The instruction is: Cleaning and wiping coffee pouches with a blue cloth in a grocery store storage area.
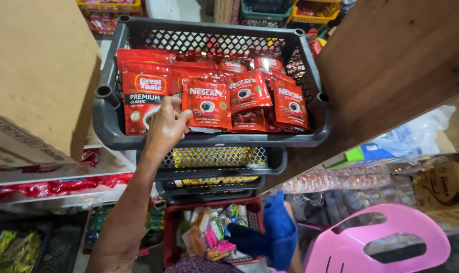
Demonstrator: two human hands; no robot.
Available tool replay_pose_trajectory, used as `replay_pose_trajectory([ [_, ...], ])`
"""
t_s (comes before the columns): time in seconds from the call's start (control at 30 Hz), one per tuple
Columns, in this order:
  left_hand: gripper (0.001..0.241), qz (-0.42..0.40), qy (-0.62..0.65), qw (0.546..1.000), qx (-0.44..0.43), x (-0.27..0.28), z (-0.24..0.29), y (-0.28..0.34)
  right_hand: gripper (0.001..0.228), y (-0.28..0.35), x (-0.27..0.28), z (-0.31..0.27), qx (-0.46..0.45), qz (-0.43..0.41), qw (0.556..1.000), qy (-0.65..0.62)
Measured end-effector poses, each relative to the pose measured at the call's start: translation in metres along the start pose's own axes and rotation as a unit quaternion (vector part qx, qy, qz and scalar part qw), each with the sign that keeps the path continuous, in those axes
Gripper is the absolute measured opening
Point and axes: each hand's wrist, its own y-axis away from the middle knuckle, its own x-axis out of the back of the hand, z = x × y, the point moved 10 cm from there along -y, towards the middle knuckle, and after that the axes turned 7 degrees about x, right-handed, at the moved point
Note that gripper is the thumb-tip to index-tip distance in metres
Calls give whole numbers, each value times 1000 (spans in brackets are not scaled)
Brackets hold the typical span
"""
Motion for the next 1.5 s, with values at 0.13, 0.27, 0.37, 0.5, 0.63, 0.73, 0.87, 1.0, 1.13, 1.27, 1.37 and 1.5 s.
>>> replay_pose_trajectory([
  [0.13, 36, 46, -83, 995, -39, 7, 19, 12, 13, -32, 35, -53, 260, -11, 965, -39],
  [0.27, 36, 55, -67, 996, -33, 11, 21, 19, 61, -78, 43, -115, 240, -64, 968, 45],
  [0.37, 36, 76, -76, 992, -68, 18, 21, 21, 56, -116, 39, -145, 268, -61, 957, 88],
  [0.5, 35, 147, -77, 985, -56, 24, 22, 24, 12, -154, 22, -178, 360, 105, 867, 329],
  [0.63, 42, 148, -141, 974, -100, -12, 1, -13, 34, -206, -37, -169, 349, 35, 813, 465],
  [0.73, 45, 174, -170, 968, -61, -16, -7, -21, 7, -219, -52, -157, 403, 77, 772, 485],
  [0.87, 30, 140, -148, 978, -43, -9, -6, -22, 6, -190, -41, -161, 472, 121, 733, 475],
  [1.0, 21, 113, -83, 990, -21, 0, -1, -6, 13, -150, -26, -157, 525, 184, 692, 461],
  [1.13, 21, 122, -44, 992, 11, 7, -1, 2, 14, -121, -20, -164, 534, 188, 693, 446],
  [1.27, 21, 100, -64, 993, 12, 0, -7, 0, 16, -123, -20, -161, 499, 151, 739, 427],
  [1.37, 21, 98, -73, 992, 2, 1, -6, 0, 17, -117, -21, -166, 486, 159, 747, 424],
  [1.5, 17, 133, -72, 985, -81, 0, 2, -6, 24, -125, -16, -163, 465, 150, 777, 397],
])
